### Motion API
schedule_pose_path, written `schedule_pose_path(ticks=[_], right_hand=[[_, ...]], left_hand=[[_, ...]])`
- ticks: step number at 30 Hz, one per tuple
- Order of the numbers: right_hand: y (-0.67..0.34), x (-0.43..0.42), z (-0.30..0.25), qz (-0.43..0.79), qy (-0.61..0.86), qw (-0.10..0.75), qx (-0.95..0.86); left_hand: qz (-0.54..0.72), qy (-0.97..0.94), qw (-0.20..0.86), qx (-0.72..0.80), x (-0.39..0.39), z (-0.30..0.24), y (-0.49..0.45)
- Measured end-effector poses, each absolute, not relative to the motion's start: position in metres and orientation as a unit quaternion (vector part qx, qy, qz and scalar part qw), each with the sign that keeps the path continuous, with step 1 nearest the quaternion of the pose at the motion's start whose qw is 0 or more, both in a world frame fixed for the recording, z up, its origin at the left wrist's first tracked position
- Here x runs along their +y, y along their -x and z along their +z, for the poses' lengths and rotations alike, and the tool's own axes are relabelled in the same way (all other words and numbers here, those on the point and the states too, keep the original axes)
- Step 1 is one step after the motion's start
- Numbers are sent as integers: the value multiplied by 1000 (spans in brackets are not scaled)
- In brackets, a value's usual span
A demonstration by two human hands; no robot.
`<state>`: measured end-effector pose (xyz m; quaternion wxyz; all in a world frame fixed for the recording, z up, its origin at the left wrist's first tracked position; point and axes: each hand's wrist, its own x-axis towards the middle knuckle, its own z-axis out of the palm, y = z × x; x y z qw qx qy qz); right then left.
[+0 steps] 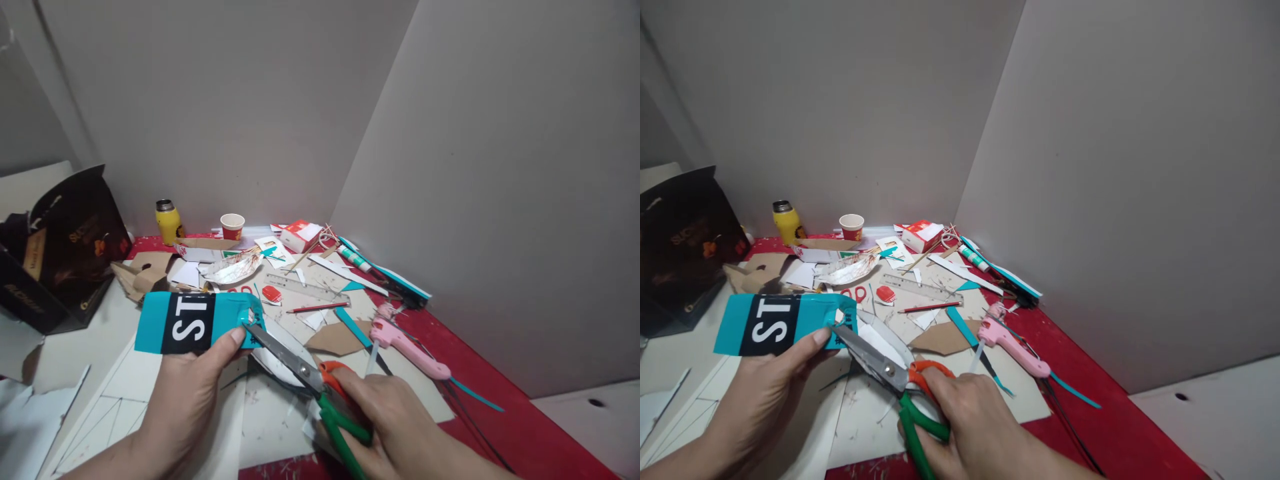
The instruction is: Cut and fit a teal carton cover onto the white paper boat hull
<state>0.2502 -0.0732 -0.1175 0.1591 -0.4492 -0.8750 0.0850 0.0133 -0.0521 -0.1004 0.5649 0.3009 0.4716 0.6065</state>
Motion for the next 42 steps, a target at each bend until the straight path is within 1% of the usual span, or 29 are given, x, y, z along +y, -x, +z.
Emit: schedule_pose_path(ticks=[4,9,14,19,27,33,37,42], right_hand=[[-251,-74,-123,77,438,175,-879],[-252,-73,-132,109,421,184,-881],[-251,-74,-137,193,431,164,-866],[-249,-74,-128,228,459,142,-847],[-248,-75,-117,216,461,137,-850],[-248,-72,-124,233,427,186,-854],[-248,-72,-132,242,405,202,-858],[-248,-74,-128,249,414,185,-856]], left_hand=[[609,-302,551,484,-54,-99,-16],[613,-301,552,479,-53,-100,-17],[596,-306,561,485,-53,-104,-15],[600,-312,556,483,-55,-102,-14],[594,-334,557,475,-56,-98,-17],[583,-330,554,494,-58,-100,-19],[585,-316,562,492,-59,-102,-19],[602,-308,580,455,-59,-99,-21]])
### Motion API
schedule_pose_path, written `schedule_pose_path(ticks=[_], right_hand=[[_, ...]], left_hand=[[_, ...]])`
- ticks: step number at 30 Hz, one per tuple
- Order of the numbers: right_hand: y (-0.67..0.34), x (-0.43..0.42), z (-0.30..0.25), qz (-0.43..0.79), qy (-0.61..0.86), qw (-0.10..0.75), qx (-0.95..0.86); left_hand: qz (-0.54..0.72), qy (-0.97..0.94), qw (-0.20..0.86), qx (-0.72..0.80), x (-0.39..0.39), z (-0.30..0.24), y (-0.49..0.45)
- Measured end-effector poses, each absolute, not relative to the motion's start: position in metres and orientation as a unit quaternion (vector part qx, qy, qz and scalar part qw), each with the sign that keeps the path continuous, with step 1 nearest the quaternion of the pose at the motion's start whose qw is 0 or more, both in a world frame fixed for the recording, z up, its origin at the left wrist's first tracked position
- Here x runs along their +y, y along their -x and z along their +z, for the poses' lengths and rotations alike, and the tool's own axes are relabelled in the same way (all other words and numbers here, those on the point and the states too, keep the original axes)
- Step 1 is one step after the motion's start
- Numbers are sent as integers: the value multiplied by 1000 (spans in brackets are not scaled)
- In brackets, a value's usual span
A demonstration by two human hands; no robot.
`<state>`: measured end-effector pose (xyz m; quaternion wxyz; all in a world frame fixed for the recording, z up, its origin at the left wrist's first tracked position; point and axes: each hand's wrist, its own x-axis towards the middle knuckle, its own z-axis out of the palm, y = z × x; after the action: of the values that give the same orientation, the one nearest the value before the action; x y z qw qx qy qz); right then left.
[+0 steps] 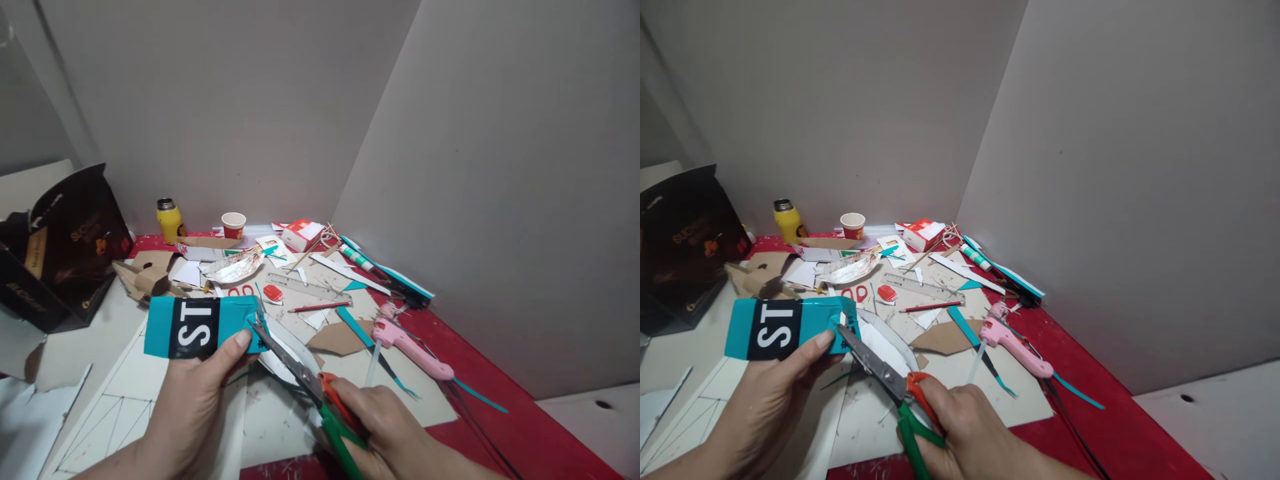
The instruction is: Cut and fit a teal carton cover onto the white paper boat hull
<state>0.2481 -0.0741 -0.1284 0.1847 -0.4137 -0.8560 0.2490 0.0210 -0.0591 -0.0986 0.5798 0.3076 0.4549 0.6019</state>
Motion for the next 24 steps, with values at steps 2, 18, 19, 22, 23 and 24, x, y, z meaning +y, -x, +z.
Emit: schedule_pose_path(ticks=[2,18,19,22,23,24], right_hand=[[-248,-76,-123,232,432,164,-856],[-243,-83,-121,223,457,186,-841],[-244,-84,-122,219,457,191,-841],[-247,-84,-124,213,452,205,-842],[-248,-83,-123,217,453,202,-841],[-249,-82,-121,223,454,197,-840]], left_hand=[[605,-302,590,440,-58,-95,-22],[629,-299,581,421,-61,-97,-25],[630,-295,583,419,-62,-97,-26],[626,-291,589,421,-62,-94,-26],[622,-292,591,422,-61,-92,-25],[617,-295,596,422,-60,-91,-24]])
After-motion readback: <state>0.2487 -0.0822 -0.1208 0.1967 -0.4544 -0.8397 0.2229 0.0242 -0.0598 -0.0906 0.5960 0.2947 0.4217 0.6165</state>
